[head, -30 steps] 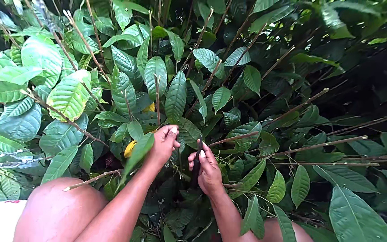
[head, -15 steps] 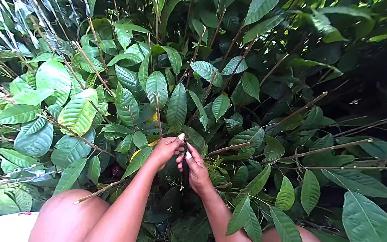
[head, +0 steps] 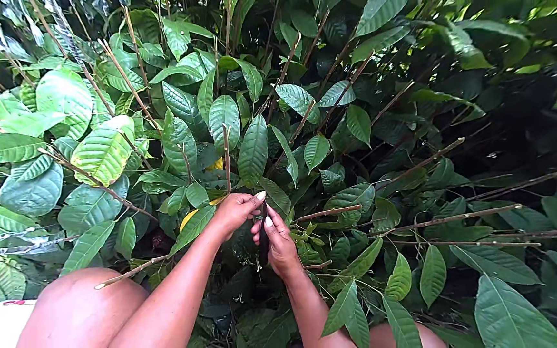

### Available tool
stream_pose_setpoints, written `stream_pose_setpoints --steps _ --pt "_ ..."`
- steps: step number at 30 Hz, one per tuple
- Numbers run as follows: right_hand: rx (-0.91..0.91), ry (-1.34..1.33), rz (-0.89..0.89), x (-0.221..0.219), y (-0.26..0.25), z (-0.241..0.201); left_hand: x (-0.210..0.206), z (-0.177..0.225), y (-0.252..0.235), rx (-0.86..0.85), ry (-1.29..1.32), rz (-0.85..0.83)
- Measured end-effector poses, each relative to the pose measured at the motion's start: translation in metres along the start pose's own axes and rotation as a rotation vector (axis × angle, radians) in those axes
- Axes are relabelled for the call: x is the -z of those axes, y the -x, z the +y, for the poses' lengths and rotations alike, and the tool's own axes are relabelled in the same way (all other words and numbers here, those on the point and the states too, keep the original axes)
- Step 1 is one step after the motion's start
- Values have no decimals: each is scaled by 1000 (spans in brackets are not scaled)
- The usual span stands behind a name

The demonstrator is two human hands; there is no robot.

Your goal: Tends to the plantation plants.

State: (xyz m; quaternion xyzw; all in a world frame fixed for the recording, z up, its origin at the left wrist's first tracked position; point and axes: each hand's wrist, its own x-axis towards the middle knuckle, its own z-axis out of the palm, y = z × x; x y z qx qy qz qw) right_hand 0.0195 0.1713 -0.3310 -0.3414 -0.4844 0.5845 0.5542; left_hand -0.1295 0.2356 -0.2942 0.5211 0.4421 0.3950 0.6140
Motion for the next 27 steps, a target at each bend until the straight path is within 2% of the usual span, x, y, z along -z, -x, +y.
stream_pose_setpoints --steps 27 --pt "-83 -9 4 7 -4 17 -1 8 0 138 7 55"
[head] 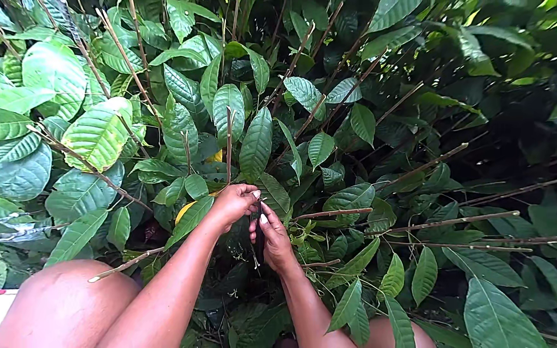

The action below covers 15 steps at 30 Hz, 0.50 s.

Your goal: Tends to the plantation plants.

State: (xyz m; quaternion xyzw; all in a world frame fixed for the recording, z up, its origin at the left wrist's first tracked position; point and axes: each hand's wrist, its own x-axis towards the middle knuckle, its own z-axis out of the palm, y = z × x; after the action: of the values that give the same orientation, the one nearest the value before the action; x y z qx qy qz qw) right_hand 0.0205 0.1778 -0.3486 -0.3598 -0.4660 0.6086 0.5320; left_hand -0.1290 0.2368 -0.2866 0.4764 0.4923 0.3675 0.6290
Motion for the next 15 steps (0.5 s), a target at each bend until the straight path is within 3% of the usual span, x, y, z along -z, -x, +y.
stream_pose_setpoints --steps 9,11,15 --pt "-19 40 103 -15 8 -4 2 -4 4 -8 75 -20" --pt "30 18 143 -35 27 -23 3 3 11 7 77 -28" --pt "227 -63 3 -68 99 -84 -3 19 26 -73 -187 92"
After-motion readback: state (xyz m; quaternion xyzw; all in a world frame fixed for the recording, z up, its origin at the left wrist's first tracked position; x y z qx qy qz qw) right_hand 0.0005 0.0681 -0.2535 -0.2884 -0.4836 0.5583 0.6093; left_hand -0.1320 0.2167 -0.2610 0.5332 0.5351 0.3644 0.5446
